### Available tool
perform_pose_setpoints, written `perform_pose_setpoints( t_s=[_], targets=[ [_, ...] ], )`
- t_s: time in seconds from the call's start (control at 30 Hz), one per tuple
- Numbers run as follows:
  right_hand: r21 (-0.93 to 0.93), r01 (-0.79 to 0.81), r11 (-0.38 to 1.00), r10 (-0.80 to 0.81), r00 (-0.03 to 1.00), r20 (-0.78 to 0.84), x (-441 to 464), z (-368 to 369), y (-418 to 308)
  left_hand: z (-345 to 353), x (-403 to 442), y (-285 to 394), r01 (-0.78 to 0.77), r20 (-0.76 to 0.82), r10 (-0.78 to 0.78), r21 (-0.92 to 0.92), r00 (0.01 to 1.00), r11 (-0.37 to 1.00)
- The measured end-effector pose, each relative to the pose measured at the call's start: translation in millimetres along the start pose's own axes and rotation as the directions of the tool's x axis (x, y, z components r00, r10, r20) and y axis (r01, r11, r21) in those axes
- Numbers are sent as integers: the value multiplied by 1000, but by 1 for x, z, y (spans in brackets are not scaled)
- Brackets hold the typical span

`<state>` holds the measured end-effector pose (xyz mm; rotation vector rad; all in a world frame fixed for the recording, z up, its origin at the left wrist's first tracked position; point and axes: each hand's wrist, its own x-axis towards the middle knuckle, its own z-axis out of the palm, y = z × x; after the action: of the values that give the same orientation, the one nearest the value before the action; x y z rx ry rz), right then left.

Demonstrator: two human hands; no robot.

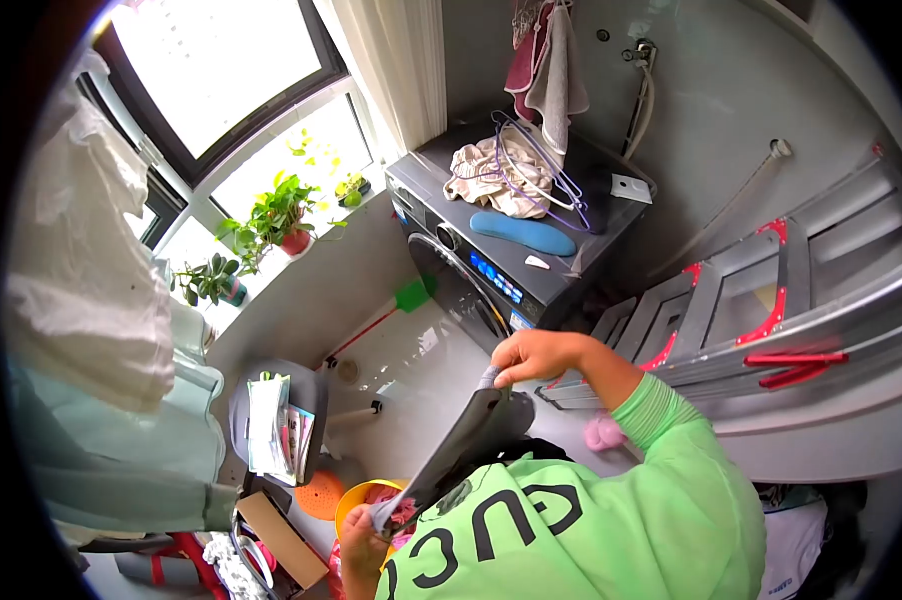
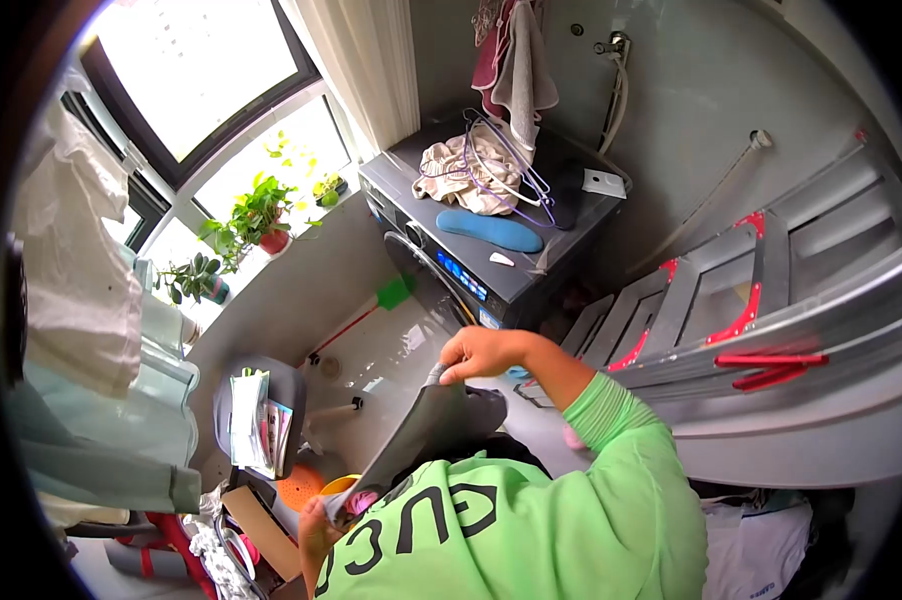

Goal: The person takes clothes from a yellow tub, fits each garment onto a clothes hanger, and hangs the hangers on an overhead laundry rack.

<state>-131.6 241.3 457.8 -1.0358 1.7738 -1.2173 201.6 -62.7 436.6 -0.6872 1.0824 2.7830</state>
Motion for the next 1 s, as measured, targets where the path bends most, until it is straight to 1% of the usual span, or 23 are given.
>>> perform_pose_setpoints(
  t_s=[0.07, 0.1, 0.13, 0.17, 0.2, 0.27, 0.33, 0.37, 0.47, 0.5, 0.53, 0.57, 0.6, 0.63, 0.67, 0.7, 0.73, 0.77, 0.8, 0.87, 0.93, 0.97, 1.0],
  targets=[
    [-322, -77, 944, 44, 993, -110, 12, -48, 21, 27, 9, 2, -113, -31, 111, -65, 993, 992],
    [-484, -118, 867, -47, 948, -314, 20, -76, 47, 33, 15, 1, -142, -33, 140, -67, 990, 988],
    [-616, -192, 764, -173, 859, -482, 26, -104, 72, 39, 19, -1, -161, -60, 158, -48, 986, 986],
    [-609, -366, 704, -176, 741, -648, 26, -129, 81, 45, 23, -2, -181, -86, 178, -29, 980, 983],
    [-560, -530, 637, -198, 590, -783, 25, -151, 88, 49, 27, -4, -201, -110, 199, -10, 974, 979],
    [-380, -804, 457, -135, 359, -923, 30, -188, 115, 53, 31, -6, -233, -161, 233, 23, 959, 972],
    [-180, -900, 398, 157, 260, -953, 33, -213, 126, 56, 33, -6, -270, -214, 276, 57, 937, 961],
    [-121, -920, 373, 283, 237, -929, 37, -222, 126, 59, 34, -5, -289, -242, 299, 75, 923, 954],
    [-300, -908, 293, 106, 343, -934, 43, -237, 139, 57, 26, -3, -337, -331, 354, 109, 875, 935],
    [-349, -893, 283, 85, 386, -919, 46, -243, 141, 53, 24, -3, -356, -352, 370, 109, 860, 928],
    [-366, -879, 306, 116, 416, -902, 49, -251, 143, 54, 24, -3, -375, -373, 387, 109, 843, 921],
    [-381, -864, 329, 144, 445, -884, 54, -260, 144, 60, 23, -3, -383, -448, 366, 56, 816, 922],
    [-396, -847, 355, 171, 475, -863, 60, -264, 145, 60, 22, -7, -408, -447, 413, 114, 793, 906],
    [-380, -860, 341, 171, 454, -875, 62, -264, 132, 60, 19, -11, -430, -443, 460, 172, 770, 886],
    [-352, -875, 331, 194, 429, -882, 66, -270, 135, 60, 16, -15, -450, -435, 504, 229, 746, 863],
    [-326, -890, 319, 218, 403, -889, 70, -279, 141, 60, 13, -18, -545, -228, 580, 201, 782, 814],
    [-300, -904, 305, 241, 378, -894, 73, -283, 139, 59, 13, -18, -506, -305, 541, 190, 784, 841],
    [-294, -908, 298, 228, 367, -902, 70, -284, 136, 56, 13, -16, -468, -382, 497, 173, 779, 867],
    [-292, -911, 292, 248, 366, -897, 70, -286, 137, 54, 12, -17, -430, -454, 449, 152, 770, 890],
    [-286, -918, 276, 289, 363, -886, 67, -293, 140, 67, 23, -17, -451, -538, 429, 100, 725, 887],
    [-309, -904, 294, 299, 394, -869, 65, -299, 142, 77, 32, -18, -476, -616, 403, 52, 677, 878],
    [-320, -898, 303, 305, 409, -860, 63, -301, 144, 73, 32, -20, -472, -603, 408, 59, 686, 880],
    [-291, -892, 346, 304, 400, -865, 62, -304, 146, 67, 31, -23, -466, -591, 411, 65, 695, 882]
  ],
)
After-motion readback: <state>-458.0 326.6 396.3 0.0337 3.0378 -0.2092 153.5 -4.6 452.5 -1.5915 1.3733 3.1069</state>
